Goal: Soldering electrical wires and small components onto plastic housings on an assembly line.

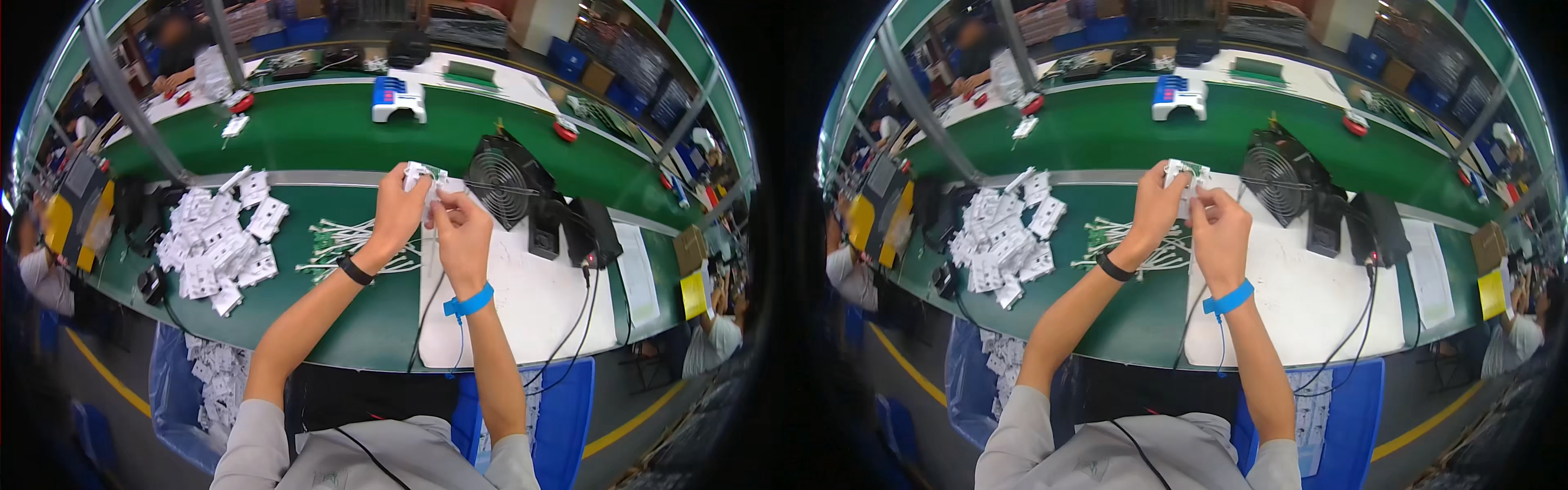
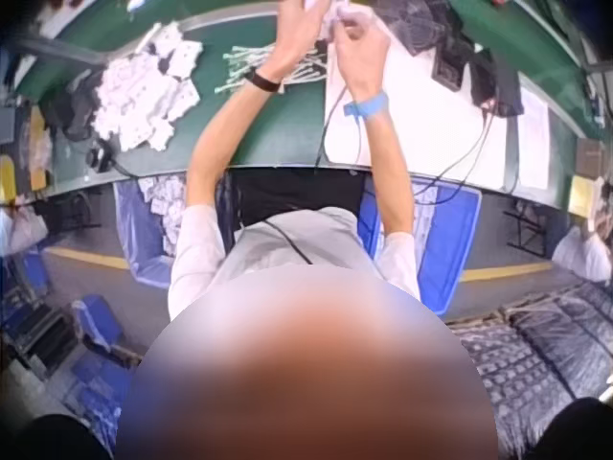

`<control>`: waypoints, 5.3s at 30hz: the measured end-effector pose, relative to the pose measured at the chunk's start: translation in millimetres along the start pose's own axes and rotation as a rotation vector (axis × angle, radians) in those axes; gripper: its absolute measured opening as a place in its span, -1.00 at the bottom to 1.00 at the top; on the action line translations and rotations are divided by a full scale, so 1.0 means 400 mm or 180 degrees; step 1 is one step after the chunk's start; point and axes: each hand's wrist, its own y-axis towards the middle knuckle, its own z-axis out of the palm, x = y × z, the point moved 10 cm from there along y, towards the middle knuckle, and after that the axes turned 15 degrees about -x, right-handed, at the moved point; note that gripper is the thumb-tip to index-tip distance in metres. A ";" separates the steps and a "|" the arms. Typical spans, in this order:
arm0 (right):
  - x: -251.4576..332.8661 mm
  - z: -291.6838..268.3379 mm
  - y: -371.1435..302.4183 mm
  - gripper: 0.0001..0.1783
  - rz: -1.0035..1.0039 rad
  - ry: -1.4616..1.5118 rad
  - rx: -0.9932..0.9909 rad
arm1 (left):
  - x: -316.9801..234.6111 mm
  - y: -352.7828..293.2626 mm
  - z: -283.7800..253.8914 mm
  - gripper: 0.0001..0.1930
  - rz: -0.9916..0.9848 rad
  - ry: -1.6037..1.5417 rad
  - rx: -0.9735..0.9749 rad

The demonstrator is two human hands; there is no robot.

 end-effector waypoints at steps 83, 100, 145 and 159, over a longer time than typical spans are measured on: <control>-0.187 -0.528 -0.012 -0.90 -0.0626 -0.0148 -0.1755 | 0.102 -0.353 0.222 -0.58 0.2855 0.2157 0.2191; -0.188 -0.546 -0.027 -0.91 -0.0743 -0.0351 -0.1907 | 0.104 -0.354 0.229 -0.55 0.2773 0.2246 0.2284; -0.153 -0.593 -0.034 -0.94 -0.0652 0.0163 -0.2136 | 0.086 -0.340 0.225 -0.46 0.1964 0.2243 0.2882; -0.196 -0.515 -0.033 -0.83 -0.0490 -0.0108 -0.1281 | 0.093 -0.371 0.229 -0.51 0.2698 0.2229 0.1657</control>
